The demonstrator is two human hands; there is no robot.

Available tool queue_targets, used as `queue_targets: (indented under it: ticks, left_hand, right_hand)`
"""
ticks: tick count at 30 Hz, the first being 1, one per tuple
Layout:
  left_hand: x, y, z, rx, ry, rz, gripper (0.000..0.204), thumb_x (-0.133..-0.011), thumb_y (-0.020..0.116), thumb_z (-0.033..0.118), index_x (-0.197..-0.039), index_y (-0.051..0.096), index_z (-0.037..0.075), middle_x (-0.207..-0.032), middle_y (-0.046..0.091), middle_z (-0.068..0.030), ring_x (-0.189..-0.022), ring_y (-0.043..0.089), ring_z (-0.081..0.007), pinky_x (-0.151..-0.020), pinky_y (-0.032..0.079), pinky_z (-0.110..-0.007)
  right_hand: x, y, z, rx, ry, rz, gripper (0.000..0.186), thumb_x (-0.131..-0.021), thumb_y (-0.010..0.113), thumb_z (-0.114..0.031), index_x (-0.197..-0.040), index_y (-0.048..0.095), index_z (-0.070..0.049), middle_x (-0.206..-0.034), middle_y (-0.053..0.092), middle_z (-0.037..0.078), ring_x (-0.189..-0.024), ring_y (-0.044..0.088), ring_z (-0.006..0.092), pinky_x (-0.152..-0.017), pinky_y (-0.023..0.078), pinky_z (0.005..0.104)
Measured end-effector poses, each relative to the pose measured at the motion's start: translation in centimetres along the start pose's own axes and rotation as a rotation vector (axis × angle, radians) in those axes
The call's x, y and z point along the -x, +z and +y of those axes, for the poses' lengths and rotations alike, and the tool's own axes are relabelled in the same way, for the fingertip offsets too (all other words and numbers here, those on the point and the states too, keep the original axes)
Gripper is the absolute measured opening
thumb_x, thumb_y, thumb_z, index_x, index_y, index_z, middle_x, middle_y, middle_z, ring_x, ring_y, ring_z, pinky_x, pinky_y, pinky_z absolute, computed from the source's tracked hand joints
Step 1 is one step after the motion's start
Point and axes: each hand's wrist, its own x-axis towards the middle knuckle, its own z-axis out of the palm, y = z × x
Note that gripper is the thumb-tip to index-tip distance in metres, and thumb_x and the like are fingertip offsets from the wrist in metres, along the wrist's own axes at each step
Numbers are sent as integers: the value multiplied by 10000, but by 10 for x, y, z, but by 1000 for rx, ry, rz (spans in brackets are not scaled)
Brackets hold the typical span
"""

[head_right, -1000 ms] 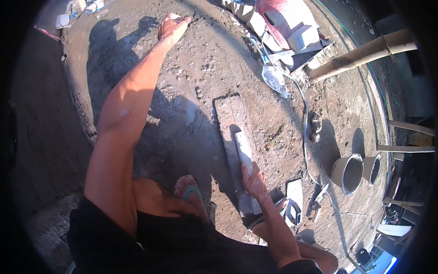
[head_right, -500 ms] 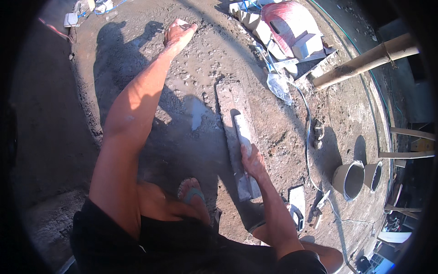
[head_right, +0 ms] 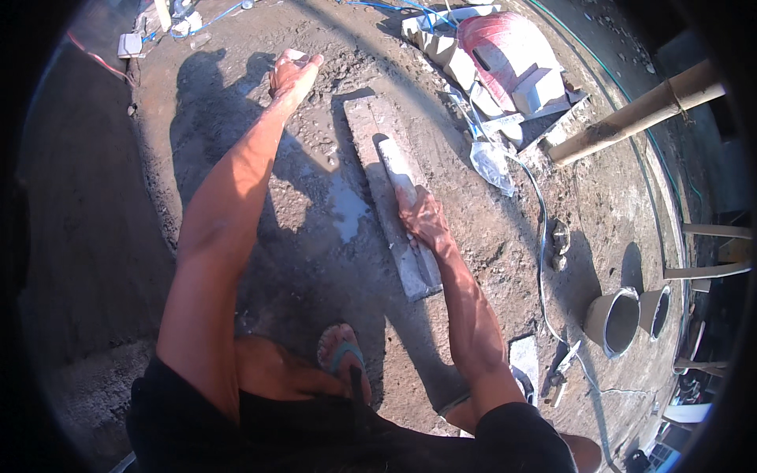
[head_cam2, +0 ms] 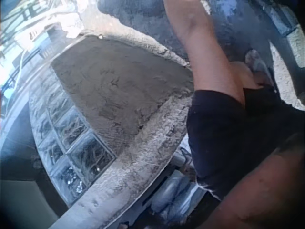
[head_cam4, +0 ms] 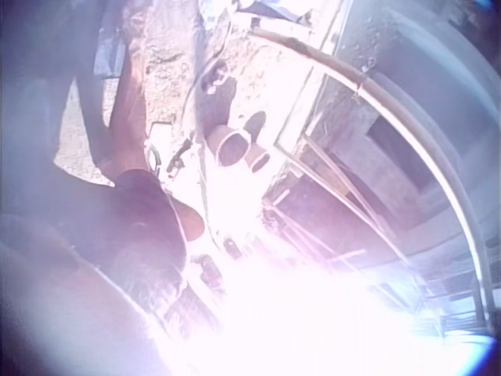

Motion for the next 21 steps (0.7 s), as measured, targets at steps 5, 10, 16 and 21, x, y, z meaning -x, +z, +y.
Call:
queue_targets:
  ticks: [5, 10, 16, 21]
  left_hand:
    - [-5, 2, -17, 68, -55, -15, 528, -763, 688, 480, -1104, 624, 82, -1112, 667, -159, -1085, 614, -338, -937, 463, -451]
    - [-7, 3, -25, 67, -153, -38, 553, -765, 676, 482, -1146, 612, 87, -1166, 651, -169, -1138, 591, -341, -974, 449, -462]
    - [-7, -7, -27, -55, -75, 73, 541, -763, 752, 487, -1121, 621, 103, -1085, 687, -118, -1046, 634, -313, -904, 483, -419]
    - [-7, -17, -46, 36, -88, 109, 546, -752, 755, 492, -1110, 633, 98, -1088, 685, -137, -1061, 632, -321, -895, 490, -418]
  right_hand:
    - [111, -6, 20, 54, 212, -62, 620, -987, 431, -488, -1403, 406, -28, -1421, 366, 305, -1195, 500, 465, -1025, 402, 496]
    - [36, -8, 7, -170, 420, -142, 645, -986, 389, -528, -1366, 449, -11, -1143, 567, 327, -1165, 533, 437, -970, 448, 494]
    - [-71, -22, -10, -290, 196, -114, 580, -957, 497, -428, -1324, 462, 20, -965, 627, 257, -821, 663, 364, -693, 549, 447]
    - [-54, -21, -12, -318, 242, -23, 651, -935, 492, -539, -1259, 547, 22, -861, 658, 247, -810, 667, 338, -750, 526, 441]
